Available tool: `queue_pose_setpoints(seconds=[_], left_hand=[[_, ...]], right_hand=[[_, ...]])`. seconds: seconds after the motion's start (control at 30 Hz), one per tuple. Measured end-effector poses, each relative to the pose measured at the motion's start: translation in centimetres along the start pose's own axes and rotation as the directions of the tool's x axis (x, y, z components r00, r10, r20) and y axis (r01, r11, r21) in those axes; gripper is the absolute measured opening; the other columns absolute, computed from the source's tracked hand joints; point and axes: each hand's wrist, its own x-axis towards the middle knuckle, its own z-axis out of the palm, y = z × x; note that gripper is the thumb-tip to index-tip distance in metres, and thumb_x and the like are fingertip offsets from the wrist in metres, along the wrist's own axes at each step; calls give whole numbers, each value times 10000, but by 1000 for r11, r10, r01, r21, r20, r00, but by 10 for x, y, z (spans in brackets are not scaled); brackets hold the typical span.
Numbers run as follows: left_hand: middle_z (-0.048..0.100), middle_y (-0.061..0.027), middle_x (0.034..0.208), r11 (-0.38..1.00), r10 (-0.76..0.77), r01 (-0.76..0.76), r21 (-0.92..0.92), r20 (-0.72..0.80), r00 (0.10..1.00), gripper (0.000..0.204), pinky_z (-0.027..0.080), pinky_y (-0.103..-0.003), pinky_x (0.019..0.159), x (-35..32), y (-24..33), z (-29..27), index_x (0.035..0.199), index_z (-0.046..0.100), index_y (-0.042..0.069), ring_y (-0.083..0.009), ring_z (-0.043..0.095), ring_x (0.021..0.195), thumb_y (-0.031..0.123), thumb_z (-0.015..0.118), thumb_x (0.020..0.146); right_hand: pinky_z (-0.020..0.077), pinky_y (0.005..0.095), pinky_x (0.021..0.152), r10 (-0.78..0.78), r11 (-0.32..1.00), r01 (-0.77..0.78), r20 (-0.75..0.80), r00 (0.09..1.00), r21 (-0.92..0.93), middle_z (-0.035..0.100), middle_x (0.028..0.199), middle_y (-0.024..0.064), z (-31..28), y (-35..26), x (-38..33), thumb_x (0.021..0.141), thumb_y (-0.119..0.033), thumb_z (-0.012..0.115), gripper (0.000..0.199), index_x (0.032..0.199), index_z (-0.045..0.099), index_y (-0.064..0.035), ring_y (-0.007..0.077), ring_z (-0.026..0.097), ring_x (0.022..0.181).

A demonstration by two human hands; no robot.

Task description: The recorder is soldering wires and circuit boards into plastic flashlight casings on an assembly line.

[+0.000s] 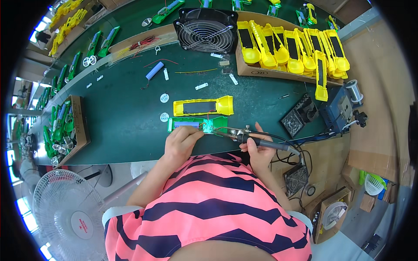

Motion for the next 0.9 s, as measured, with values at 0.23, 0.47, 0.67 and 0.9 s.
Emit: queue_pose_setpoints(seconds=[0.23,0.47,0.67,0.9], left_hand=[[479,-68,772,985,-50,5,172,259,964,200,452,-311,603,13,6,-4,844,593,34,-208,526,687,45,538,653],[466,-69,768,982,-57,-2,189,305,951,202,449,-311,611,15,6,-4,851,584,27,-210,525,692,46,536,655],[482,-56,741,982,-67,13,189,281,957,194,447,-303,561,16,4,-2,833,610,42,-199,537,662,36,567,644],[485,-37,698,984,-59,20,176,221,973,163,441,-300,504,17,2,-1,782,622,71,-188,538,624,26,605,626]], right_hand=[[526,204,511,107,994,-107,-13,994,26,394,1200,267,-2,2,6,764,45,566,166,916,508,77,174,630,638],[526,203,520,68,998,-68,4,998,-7,460,1120,243,5,-1,8,765,43,571,185,933,504,82,171,630,635],[526,212,545,25,999,-24,40,999,-22,578,857,157,6,5,11,772,30,571,200,951,495,78,154,625,614],[523,210,545,35,999,-35,29,999,2,589,807,138,7,6,10,779,25,566,222,978,485,79,141,619,610]])
